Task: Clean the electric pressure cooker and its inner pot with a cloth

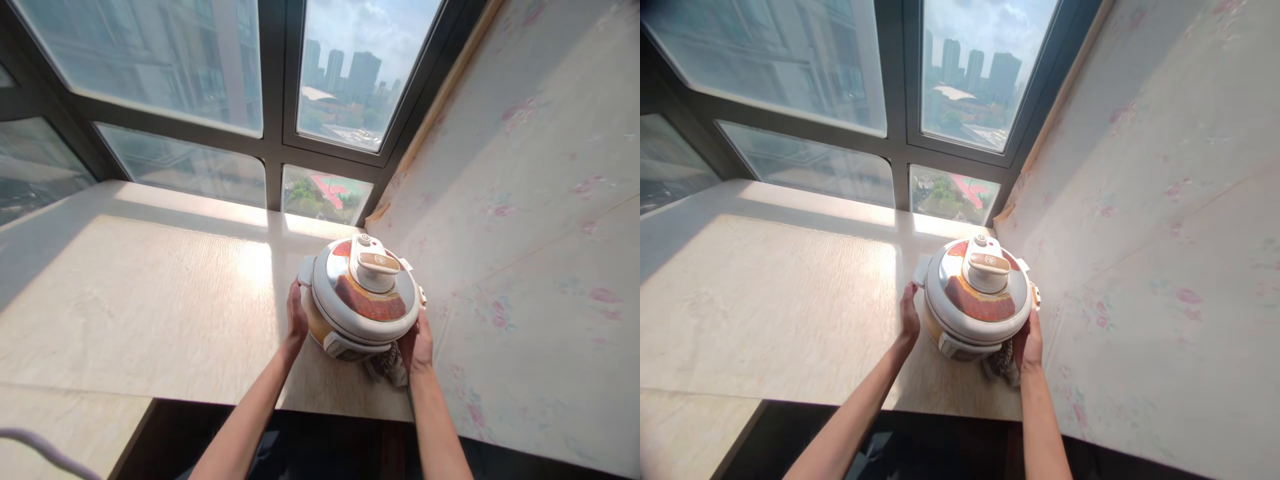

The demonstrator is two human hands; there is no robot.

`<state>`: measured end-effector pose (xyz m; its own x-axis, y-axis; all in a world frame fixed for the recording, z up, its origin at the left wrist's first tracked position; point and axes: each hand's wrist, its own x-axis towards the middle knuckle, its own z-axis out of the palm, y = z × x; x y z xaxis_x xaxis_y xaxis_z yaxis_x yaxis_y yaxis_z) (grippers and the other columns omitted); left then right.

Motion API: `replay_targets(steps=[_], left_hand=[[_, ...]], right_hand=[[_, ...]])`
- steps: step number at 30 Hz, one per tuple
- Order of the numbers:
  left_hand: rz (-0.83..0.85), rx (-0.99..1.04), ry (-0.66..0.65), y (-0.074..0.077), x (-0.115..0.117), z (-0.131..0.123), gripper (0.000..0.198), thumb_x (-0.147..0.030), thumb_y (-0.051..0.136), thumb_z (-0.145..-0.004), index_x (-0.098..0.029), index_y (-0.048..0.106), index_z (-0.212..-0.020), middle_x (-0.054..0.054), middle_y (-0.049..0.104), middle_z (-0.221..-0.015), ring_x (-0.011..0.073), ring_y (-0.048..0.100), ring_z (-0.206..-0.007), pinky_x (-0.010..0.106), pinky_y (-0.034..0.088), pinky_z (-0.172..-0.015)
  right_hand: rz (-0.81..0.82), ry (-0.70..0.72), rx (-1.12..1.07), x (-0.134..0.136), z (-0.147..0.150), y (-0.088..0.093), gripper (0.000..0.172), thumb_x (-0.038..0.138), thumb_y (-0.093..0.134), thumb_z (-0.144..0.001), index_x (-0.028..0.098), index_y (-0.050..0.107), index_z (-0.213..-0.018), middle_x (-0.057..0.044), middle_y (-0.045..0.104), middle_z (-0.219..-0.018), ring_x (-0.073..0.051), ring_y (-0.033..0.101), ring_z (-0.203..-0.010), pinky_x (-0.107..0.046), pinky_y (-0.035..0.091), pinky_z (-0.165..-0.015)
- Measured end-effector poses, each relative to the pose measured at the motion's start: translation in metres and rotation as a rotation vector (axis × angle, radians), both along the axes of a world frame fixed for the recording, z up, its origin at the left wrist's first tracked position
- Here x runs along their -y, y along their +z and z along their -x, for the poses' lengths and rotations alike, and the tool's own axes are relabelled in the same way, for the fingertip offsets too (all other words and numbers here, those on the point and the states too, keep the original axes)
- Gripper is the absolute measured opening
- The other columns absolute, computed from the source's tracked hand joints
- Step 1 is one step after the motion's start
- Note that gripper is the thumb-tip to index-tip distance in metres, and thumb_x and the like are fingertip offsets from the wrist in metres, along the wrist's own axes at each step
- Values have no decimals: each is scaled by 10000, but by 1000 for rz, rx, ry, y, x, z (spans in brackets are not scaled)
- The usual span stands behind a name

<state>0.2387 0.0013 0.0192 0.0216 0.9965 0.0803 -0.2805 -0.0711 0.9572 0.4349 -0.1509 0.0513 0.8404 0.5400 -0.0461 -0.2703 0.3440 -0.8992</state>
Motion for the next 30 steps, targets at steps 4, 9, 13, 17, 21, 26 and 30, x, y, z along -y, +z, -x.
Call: replay_targets(steps=[4, 9, 13, 17, 21, 26, 30], left_hand=[[35, -193, 49, -36, 13, 47, 596, -589, 330, -995, -153, 718, -1117, 160, 741, -1169, 278, 699, -1081, 448, 534, -930], [6, -435, 39, -70, 24, 114, 458, -526, 430, -946, -180, 729, -920, 130, 765, -959, 270, 715, -943, 427, 543, -871], [-9, -523, -3, -76, 26, 146, 391, -462, 456, -935, -193, 728, -852, 110, 765, -920, 260, 717, -908, 399, 532, -831], [-42, -603, -52, -74, 25, 152, 355, -406, 455, -937, -202, 719, -817, 88, 756, -876, 248, 705, -867, 377, 507, -802], [-60, -662, -51, -73, 26, 149, 336, -372, 447, -932, -207, 707, -800, 84, 744, -843, 250, 685, -836, 377, 484, -781], [-65, -677, -52, -75, 27, 150, 345, -361, 427, -940, -206, 710, -818, 84, 744, -849, 246, 687, -843, 368, 487, -783], [-62, -681, -54, -75, 28, 151, 352, -370, 425, -948, -202, 711, -829, 86, 748, -872, 244, 690, -862, 367, 489, -796]], right_hand=[[62, -354, 64, 38, 36, -40, 333, 397, 779, -774, 222, 676, -1038, 5, 711, -965, -170, 682, -888, -317, 568, -819], [287, -267, 127, 69, 121, -97, 278, 434, 795, -764, 202, 665, -846, 31, 612, -698, -131, 564, -625, -259, 497, -605], [440, 331, 345, 57, 176, -116, 338, 525, 709, -838, 187, 712, -838, -24, 665, -693, -195, 627, -630, -307, 519, -608], [484, 604, 712, 10, 198, -116, 304, 454, 590, -921, 203, 746, -851, -62, 725, -776, -225, 667, -712, -311, 502, -660], [526, 568, 958, -36, 208, -113, 288, 373, 518, -952, 207, 733, -855, -60, 740, -803, -214, 656, -717, -303, 463, -686], [516, 555, 1042, -52, 213, -115, 279, 331, 487, -965, 199, 719, -884, -66, 745, -844, -218, 670, -770, -301, 464, -727], [490, 556, 997, -48, 211, -119, 278, 336, 491, -962, 193, 714, -876, -73, 745, -857, -219, 674, -790, -303, 480, -739]])
